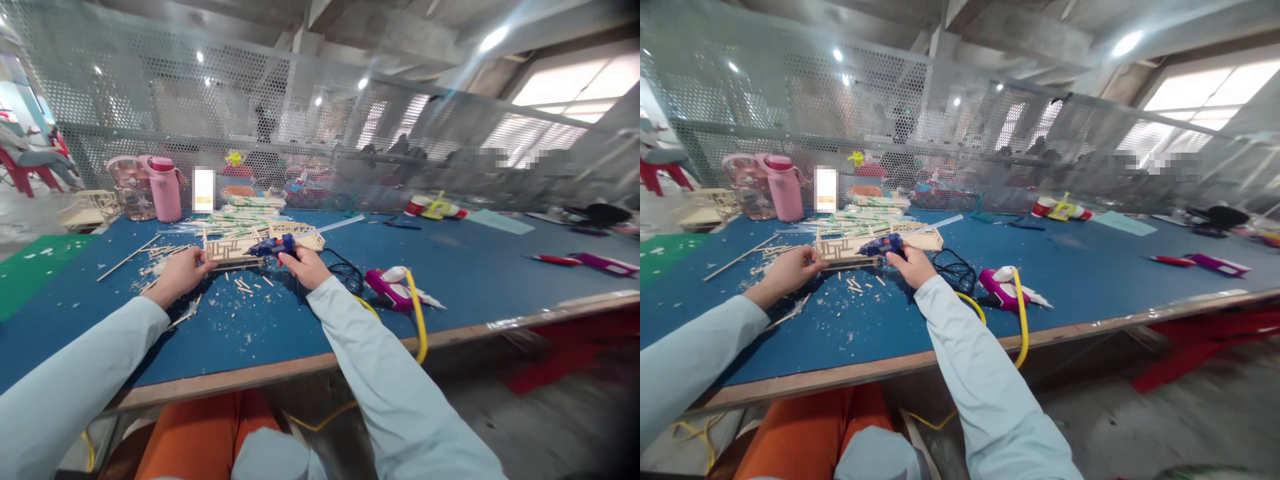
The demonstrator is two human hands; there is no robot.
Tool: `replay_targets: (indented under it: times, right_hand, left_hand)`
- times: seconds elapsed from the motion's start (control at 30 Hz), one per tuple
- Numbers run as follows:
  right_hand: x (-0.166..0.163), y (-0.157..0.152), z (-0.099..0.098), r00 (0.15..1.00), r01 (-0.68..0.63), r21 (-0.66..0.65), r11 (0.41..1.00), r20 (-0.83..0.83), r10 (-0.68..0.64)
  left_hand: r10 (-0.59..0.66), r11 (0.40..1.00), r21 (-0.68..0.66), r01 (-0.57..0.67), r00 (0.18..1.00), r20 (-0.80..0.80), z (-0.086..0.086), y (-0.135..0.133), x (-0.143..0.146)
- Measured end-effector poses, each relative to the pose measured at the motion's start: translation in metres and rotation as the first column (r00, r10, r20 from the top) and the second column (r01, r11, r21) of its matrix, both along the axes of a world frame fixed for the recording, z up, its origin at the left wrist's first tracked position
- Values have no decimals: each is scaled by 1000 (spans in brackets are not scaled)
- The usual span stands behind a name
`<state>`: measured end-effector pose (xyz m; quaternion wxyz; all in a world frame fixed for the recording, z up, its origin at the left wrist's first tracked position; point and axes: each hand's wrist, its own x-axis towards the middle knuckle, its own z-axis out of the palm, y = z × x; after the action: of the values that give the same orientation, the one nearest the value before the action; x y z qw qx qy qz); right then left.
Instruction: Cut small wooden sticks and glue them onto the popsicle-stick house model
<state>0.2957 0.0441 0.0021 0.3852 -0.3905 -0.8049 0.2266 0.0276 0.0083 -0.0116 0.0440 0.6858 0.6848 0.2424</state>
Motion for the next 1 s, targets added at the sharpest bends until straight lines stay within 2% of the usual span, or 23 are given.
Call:
replay_targets:
  times: [0.4, 0.73, 1.0]
  right_hand:
    - [-2, -1, 2, 999, 25, -2, 1000, 35, -25]
    - [1, 6, -5, 999, 6, -10, 1000, -50, -6]
    - [-2, 3, -4, 999, 7, -16, 1000, -40, -8]
  left_hand:
    - [-14, 1000, -5, 14, 1000, -16, -2, 1, -1]
    - [-22, 1000, -1, 22, 1000, 9, 1, -1, 0]
    - [-23, 1000, -6, 23, 999, 27, 0, -1, -1]
